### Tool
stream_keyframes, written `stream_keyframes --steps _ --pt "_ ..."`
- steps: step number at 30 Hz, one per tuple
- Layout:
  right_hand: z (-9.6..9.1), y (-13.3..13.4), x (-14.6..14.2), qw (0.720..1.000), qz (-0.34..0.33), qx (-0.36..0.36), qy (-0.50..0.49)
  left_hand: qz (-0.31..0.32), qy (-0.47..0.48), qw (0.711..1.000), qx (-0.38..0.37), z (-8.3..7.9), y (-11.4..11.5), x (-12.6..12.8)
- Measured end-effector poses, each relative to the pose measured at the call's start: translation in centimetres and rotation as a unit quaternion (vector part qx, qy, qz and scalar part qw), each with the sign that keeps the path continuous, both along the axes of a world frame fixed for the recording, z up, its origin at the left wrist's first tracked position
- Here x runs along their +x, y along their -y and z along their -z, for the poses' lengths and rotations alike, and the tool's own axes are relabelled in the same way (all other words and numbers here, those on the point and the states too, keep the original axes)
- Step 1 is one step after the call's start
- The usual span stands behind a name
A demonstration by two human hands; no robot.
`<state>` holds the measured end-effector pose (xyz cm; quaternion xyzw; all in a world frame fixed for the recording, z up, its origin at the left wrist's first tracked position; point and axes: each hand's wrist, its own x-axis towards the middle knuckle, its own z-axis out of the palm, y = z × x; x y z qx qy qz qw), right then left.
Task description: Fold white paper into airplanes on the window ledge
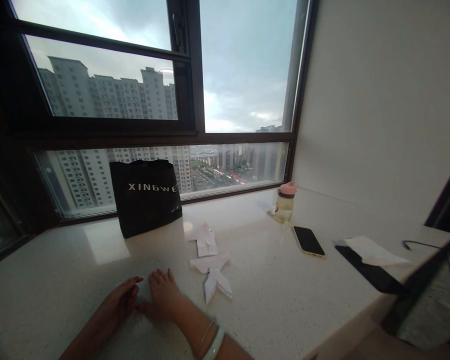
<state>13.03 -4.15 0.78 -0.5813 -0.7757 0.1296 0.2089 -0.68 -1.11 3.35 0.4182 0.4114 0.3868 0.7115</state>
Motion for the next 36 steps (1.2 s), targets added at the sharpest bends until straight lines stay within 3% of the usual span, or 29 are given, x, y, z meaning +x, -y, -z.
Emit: stream_keyframes --steps 36 --pt "0.39 -0.18 0.02 1.0 -0.001 0.01 0.003 0.0 0.016 1.0 -0.005 0.14 -0.2 -0.01"
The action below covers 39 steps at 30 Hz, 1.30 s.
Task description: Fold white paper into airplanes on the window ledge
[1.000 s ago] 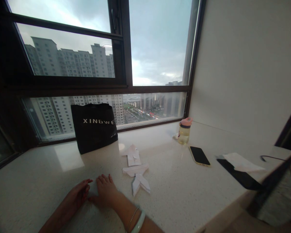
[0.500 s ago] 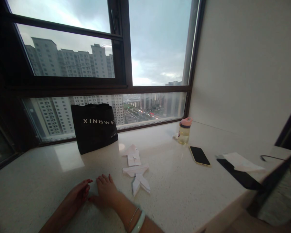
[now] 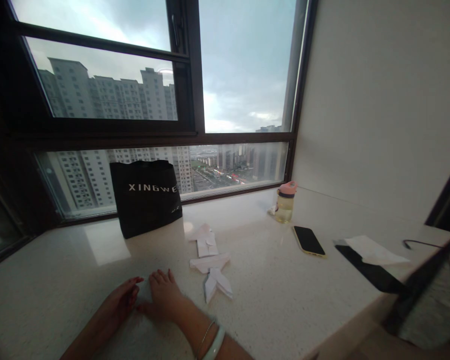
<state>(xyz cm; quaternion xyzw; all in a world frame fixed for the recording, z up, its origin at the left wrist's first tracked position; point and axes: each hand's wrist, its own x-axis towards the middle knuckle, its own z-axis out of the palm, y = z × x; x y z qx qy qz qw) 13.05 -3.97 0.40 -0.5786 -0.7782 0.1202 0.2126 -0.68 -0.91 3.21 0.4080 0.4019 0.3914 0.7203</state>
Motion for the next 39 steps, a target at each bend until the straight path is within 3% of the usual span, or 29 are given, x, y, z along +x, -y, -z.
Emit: stream_keyframes --steps 39 --pt "-0.11 0.08 -0.05 1.0 0.008 0.002 -0.006 -0.014 -0.011 1.0 0.002 0.12 -0.08 0.26"
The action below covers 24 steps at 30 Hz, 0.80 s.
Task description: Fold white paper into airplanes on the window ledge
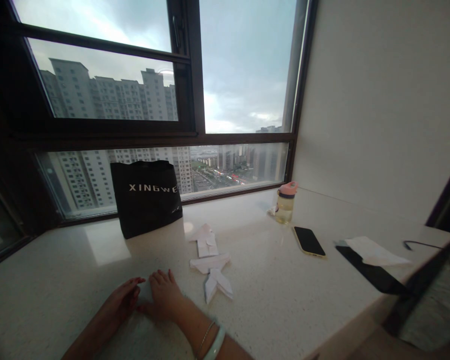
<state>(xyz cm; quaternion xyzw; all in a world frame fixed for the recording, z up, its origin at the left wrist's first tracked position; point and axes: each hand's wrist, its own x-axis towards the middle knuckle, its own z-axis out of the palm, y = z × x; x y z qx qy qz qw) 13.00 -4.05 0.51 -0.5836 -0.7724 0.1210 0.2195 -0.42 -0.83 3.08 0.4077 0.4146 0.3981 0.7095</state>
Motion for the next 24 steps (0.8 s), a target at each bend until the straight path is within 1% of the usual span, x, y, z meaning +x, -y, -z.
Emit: stream_keyframes --steps 6,18,24 --pt "-0.1 0.05 0.03 1.0 -0.001 -0.001 0.005 0.016 -0.014 1.0 0.005 -0.1 0.17 -0.14" --pt "-0.16 0.05 0.03 1.0 -0.001 -0.006 0.004 0.015 0.007 1.0 -0.004 0.35 -0.25 -0.2" --pt "0.02 -0.1 0.06 1.0 -0.003 -0.006 0.007 0.012 0.003 1.0 -0.003 0.11 -0.05 -0.18"
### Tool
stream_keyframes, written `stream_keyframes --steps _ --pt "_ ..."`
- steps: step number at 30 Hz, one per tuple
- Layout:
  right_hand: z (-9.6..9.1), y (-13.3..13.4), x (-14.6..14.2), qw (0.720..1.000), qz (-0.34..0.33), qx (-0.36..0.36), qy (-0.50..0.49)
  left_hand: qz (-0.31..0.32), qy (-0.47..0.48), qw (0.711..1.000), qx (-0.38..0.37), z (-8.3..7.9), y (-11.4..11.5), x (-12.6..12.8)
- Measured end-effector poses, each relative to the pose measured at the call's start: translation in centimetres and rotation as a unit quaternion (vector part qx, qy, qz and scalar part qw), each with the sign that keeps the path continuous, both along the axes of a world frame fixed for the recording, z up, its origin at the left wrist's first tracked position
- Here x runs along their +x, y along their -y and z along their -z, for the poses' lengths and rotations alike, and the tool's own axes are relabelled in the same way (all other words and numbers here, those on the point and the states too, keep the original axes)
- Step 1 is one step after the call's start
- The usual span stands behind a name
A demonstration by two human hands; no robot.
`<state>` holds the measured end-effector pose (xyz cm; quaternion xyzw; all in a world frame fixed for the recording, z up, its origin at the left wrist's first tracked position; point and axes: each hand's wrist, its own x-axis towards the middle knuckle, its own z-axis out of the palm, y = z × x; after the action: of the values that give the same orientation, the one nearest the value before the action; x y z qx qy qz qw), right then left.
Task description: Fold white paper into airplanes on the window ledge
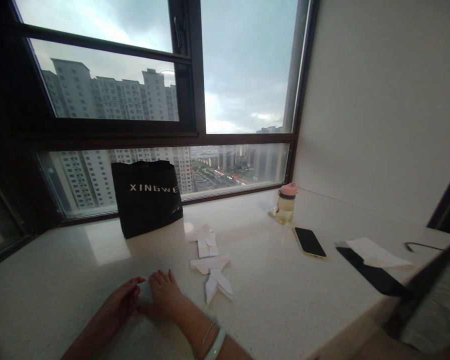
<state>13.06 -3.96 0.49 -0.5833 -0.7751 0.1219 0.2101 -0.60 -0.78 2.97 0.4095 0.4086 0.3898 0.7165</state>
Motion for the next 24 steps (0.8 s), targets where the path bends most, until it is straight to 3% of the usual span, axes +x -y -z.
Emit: stream_keyframes --steps 24 --pt "0.05 0.01 0.01 1.0 0.0 0.007 0.002 -0.008 -0.002 1.0 -0.003 0.0 0.07 0.03"
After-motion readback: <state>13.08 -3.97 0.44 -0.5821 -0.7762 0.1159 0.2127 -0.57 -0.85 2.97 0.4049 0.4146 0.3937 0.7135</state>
